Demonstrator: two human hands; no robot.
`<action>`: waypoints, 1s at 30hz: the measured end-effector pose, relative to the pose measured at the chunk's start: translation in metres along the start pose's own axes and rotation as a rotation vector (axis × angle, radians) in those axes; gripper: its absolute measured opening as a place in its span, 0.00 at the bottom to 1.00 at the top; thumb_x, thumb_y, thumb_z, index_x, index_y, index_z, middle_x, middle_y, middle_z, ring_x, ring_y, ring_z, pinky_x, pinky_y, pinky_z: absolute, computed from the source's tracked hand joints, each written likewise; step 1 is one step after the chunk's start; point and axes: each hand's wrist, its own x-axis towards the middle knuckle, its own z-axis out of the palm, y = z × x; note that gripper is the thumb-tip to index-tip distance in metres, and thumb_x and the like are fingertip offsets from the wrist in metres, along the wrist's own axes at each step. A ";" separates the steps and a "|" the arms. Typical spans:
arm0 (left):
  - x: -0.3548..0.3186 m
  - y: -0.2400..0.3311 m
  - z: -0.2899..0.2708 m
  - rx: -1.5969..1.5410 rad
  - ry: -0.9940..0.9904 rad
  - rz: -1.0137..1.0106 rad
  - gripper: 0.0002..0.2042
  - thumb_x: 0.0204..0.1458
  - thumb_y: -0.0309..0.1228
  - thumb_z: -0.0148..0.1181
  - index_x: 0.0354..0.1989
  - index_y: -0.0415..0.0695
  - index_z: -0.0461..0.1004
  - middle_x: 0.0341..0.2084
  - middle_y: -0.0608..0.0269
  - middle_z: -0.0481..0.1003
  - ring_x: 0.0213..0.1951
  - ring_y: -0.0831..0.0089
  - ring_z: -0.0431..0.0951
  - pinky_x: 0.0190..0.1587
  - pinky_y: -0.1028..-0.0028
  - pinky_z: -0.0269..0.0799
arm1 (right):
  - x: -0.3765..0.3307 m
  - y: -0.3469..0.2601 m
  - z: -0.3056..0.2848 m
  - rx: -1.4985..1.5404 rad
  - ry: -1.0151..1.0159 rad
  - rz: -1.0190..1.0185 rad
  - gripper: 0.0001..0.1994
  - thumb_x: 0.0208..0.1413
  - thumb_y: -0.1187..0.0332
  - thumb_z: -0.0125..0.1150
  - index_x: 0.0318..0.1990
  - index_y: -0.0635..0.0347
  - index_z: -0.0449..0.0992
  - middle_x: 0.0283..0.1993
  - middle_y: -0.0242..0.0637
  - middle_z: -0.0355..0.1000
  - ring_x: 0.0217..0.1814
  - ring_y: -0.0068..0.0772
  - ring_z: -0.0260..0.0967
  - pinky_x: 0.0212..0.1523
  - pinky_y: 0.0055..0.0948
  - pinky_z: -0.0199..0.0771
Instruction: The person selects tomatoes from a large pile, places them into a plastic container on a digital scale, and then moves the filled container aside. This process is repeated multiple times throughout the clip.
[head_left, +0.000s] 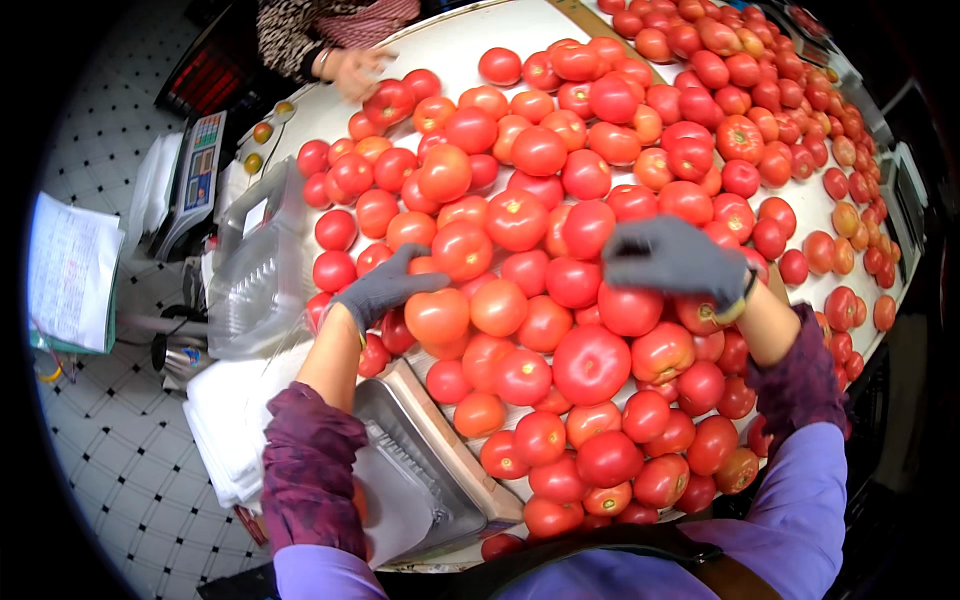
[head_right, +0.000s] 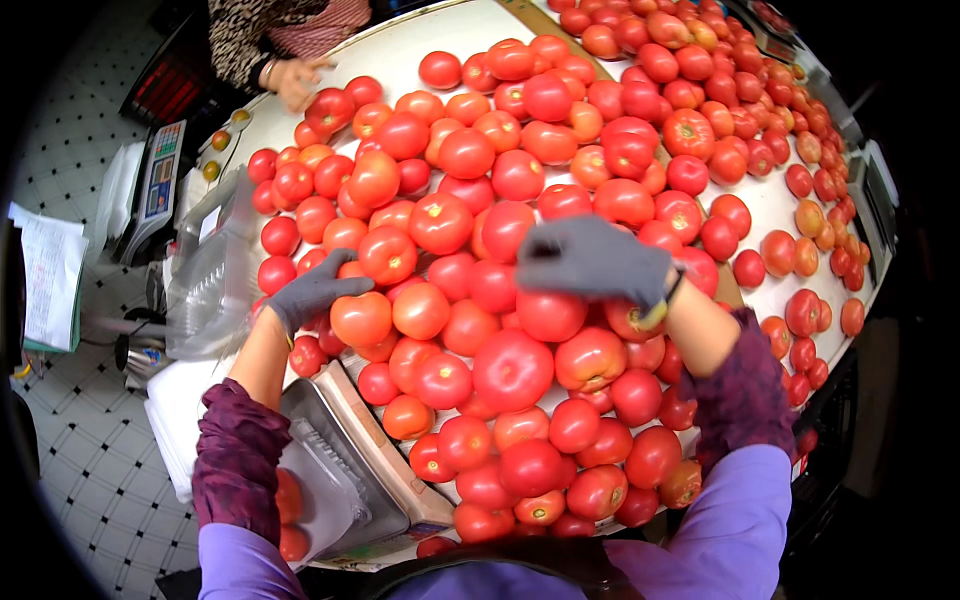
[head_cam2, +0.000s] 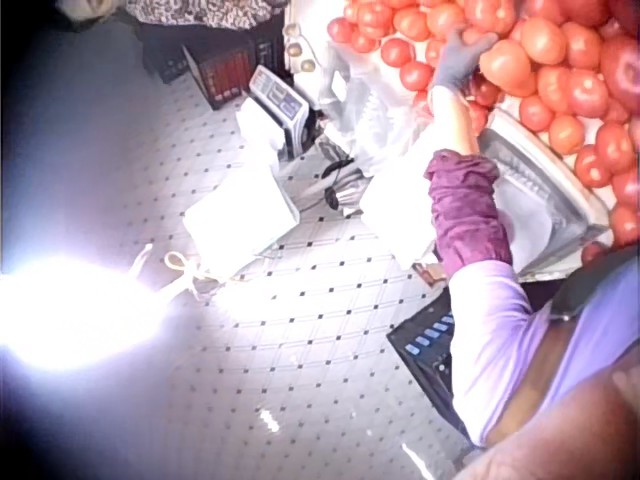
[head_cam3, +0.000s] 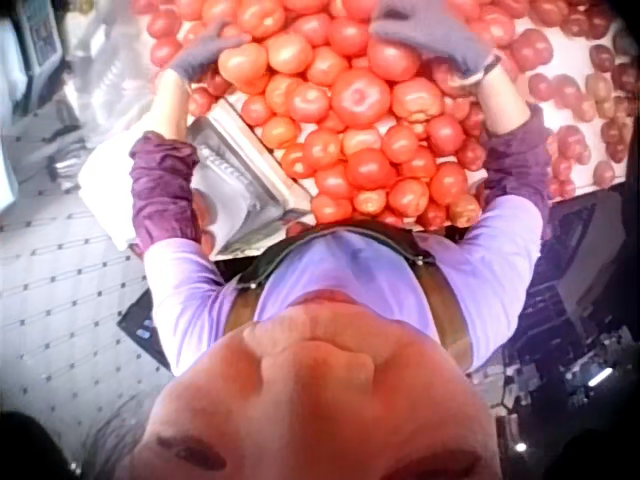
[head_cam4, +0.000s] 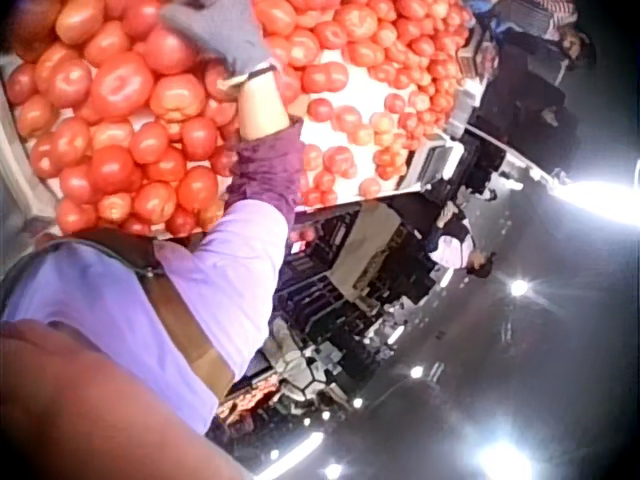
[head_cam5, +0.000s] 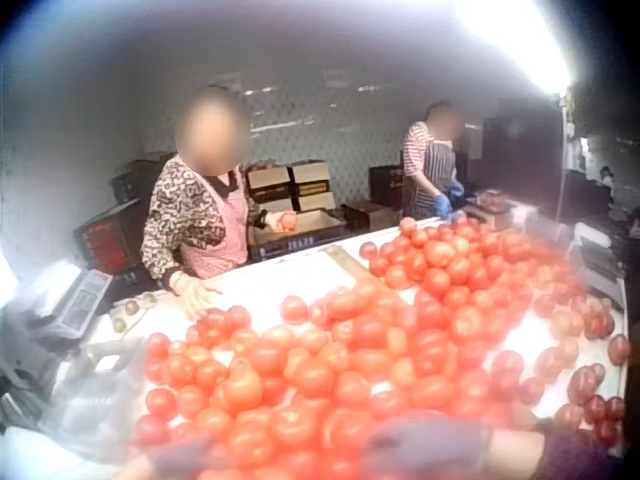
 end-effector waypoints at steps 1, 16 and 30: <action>0.001 -0.001 0.001 -0.143 -0.055 -0.029 0.33 0.44 0.47 0.67 0.54 0.40 0.64 0.45 0.54 0.71 0.50 0.68 0.70 0.50 0.71 0.69 | 0.014 0.002 -0.009 0.035 0.064 0.011 0.15 0.50 0.58 0.59 0.36 0.62 0.75 0.30 0.39 0.74 0.33 0.38 0.73 0.36 0.34 0.72; -0.163 -0.031 -0.032 -1.306 0.296 0.621 0.41 0.43 0.53 0.63 0.63 0.46 0.56 0.60 0.47 0.60 0.62 0.51 0.61 0.57 0.48 0.64 | 0.181 0.033 -0.035 -0.490 -0.246 0.151 0.40 0.37 0.52 0.70 0.58 0.65 0.66 0.52 0.48 0.72 0.53 0.40 0.71 0.50 0.35 0.72; -0.323 -0.074 0.111 0.274 0.957 0.062 0.33 0.35 0.40 0.71 0.54 0.48 0.67 0.51 0.52 0.66 0.52 0.53 0.68 0.52 0.60 0.67 | 0.173 0.094 -0.023 0.005 0.199 -0.014 0.33 0.41 0.56 0.70 0.52 0.69 0.68 0.48 0.43 0.71 0.50 0.39 0.68 0.49 0.34 0.69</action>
